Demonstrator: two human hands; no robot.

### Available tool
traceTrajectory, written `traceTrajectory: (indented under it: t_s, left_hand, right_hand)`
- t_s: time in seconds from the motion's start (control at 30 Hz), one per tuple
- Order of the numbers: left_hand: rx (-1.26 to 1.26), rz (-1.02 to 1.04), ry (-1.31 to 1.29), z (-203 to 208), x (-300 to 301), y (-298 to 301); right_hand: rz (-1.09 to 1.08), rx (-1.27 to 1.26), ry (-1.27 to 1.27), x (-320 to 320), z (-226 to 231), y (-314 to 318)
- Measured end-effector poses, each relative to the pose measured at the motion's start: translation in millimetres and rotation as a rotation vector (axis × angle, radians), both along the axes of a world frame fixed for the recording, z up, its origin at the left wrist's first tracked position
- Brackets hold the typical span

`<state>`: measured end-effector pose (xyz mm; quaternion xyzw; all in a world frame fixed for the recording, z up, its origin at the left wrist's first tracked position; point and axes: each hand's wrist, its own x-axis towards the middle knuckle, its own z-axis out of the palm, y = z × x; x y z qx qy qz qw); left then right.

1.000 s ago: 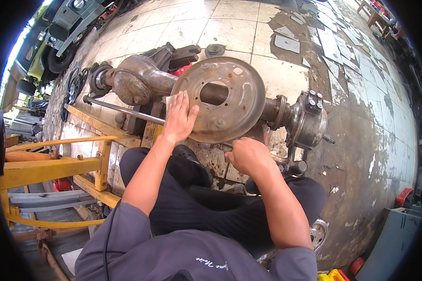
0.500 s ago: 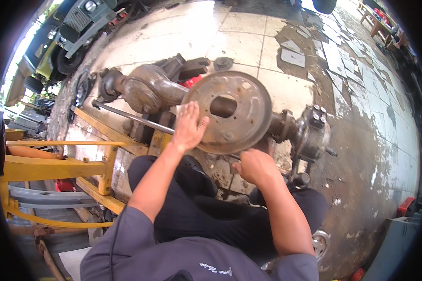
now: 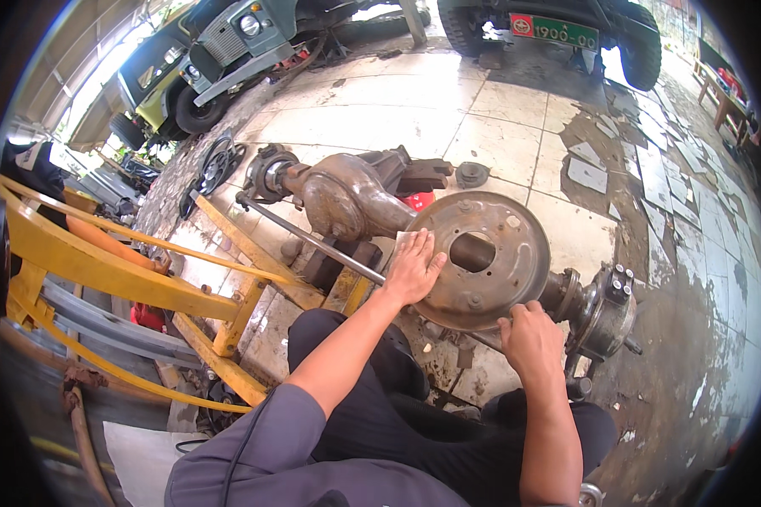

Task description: The person scrubs a metal brake drum attached to a vehicle axle assembly using a small abrasive pad. The person rotates the drum to clean different sections of its surface.

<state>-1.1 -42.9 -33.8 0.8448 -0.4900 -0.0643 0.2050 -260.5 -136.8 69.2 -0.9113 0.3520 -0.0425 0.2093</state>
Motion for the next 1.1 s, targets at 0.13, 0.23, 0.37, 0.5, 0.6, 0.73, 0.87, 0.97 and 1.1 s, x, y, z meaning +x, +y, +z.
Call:
traceTrajectory:
  t_s: [0.13, 0.23, 0.37, 0.5, 0.6, 0.73, 0.87, 0.97, 1.1]
  left_hand:
    - [0.056, 0.057, 0.01, 1, 12, -10]
    - [0.033, 0.04, -0.028, -2, 0, 2]
    - [0.007, 0.056, -0.032, -2, -11, 4]
    - [0.009, 0.087, 0.011, 1, 11, -11]
    - [0.058, 0.107, 0.002, 5, 5, -13]
    - [0.032, 0.086, -0.003, -2, -17, 8]
    - [0.056, 0.086, -0.002, 6, -8, -1]
    - [0.076, 0.098, 0.002, 7, 5, -8]
    - [0.07, 0.111, 0.03, 6, -8, -6]
  right_hand:
    - [-0.045, 0.011, -0.082, 6, -1, 2]
    - [0.043, -0.002, -0.104, -4, -13, 1]
    - [0.146, 0.071, -0.029, 0, -13, 3]
    - [0.188, 0.113, 0.075, 7, -11, 11]
    - [0.196, 0.123, 0.097, 2, -10, 7]
    - [0.176, 0.16, 0.189, 4, -1, 7]
    - [0.172, 0.169, 0.21, 7, 2, 12]
    - [0.182, 0.195, 0.21, 7, 4, 12]
    - [0.187, 0.148, 0.16, -5, -9, 4]
